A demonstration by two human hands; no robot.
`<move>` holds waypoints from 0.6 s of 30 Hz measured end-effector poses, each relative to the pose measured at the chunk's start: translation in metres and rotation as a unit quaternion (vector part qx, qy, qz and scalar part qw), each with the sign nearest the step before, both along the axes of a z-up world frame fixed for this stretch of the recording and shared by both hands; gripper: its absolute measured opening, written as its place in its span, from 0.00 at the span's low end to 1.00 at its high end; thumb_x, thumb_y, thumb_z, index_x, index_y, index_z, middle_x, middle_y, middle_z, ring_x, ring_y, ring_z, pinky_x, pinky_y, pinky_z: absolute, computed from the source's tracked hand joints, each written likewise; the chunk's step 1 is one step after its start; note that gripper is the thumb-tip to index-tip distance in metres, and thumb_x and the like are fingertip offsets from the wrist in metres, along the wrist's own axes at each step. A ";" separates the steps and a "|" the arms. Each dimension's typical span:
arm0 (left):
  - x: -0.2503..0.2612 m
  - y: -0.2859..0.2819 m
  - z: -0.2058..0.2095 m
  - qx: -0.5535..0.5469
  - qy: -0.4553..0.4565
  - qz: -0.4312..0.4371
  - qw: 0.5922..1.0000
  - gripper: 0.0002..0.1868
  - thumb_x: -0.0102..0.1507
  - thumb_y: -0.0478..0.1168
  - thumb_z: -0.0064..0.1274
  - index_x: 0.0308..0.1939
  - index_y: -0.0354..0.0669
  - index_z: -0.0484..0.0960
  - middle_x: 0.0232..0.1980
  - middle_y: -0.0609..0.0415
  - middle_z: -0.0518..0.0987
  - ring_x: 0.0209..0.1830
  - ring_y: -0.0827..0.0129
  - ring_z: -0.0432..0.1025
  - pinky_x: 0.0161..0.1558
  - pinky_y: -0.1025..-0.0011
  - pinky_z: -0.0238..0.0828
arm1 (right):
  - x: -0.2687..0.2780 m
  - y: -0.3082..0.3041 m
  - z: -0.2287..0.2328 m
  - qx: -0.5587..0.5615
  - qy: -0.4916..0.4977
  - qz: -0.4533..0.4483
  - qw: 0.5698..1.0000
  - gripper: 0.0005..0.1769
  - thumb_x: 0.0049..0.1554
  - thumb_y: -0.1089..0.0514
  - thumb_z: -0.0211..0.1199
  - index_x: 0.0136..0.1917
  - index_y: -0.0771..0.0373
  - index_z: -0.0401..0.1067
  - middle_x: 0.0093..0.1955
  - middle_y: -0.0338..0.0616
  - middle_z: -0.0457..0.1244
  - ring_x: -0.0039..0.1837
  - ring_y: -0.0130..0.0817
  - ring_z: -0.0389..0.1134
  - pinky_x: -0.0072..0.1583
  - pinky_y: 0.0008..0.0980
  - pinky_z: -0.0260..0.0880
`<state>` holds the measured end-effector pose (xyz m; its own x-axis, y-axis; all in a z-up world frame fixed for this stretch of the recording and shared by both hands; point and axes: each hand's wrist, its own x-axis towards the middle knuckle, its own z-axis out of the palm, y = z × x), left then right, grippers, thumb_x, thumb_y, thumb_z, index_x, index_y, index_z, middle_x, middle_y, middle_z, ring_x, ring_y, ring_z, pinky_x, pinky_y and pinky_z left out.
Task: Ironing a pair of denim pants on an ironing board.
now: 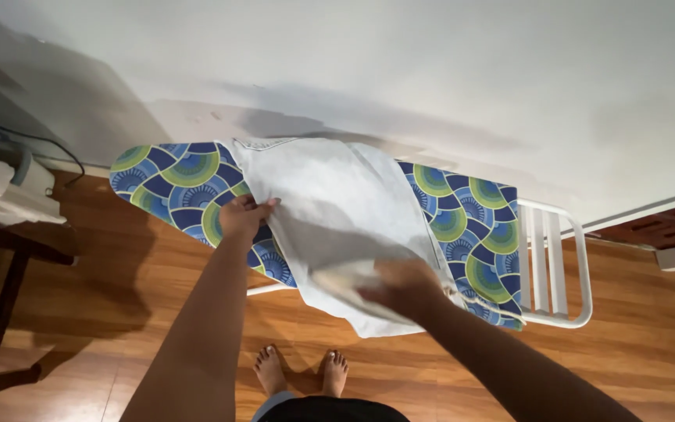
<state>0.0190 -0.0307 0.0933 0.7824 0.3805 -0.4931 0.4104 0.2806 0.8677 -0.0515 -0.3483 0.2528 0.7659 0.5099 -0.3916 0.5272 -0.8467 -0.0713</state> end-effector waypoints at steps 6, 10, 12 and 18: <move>0.006 -0.001 0.000 0.012 0.031 0.010 0.999 0.33 0.53 0.35 0.72 0.59 0.27 0.76 0.47 0.48 0.83 0.41 0.67 0.80 0.42 0.73 0.82 | 0.045 -0.017 0.041 0.058 -0.013 -0.276 0.959 0.33 0.58 0.31 0.59 0.57 0.61 0.75 0.45 0.47 0.71 0.39 0.35 0.71 0.44 0.40 0.74; 0.006 -0.004 -0.007 0.013 0.010 0.014 1.000 0.30 0.52 0.36 0.73 0.55 0.28 0.79 0.46 0.50 0.84 0.41 0.67 0.79 0.40 0.73 0.79 | 0.058 -0.132 0.029 0.053 -0.167 -0.304 0.936 0.36 0.58 0.30 0.61 0.56 0.67 0.75 0.44 0.52 0.70 0.42 0.39 0.69 0.44 0.45 0.72; 0.000 -0.007 -0.012 0.042 0.005 0.015 0.999 0.29 0.52 0.39 0.73 0.54 0.29 0.80 0.44 0.51 0.84 0.40 0.68 0.79 0.39 0.74 0.78 | 0.062 -0.189 0.038 0.043 -0.143 -0.412 0.899 0.40 0.58 0.27 0.59 0.55 0.69 0.76 0.40 0.54 0.70 0.37 0.39 0.71 0.39 0.41 0.72; -0.013 -0.024 0.008 0.186 0.079 -0.050 0.978 0.29 0.57 0.56 0.68 0.45 0.30 0.85 0.39 0.49 0.83 0.36 0.64 0.77 0.38 0.69 0.74 | 0.067 -0.343 -0.014 -0.068 -0.124 -0.574 0.807 0.47 0.62 0.21 0.51 0.51 0.71 0.80 0.36 0.53 0.72 0.34 0.40 0.74 0.38 0.41 0.74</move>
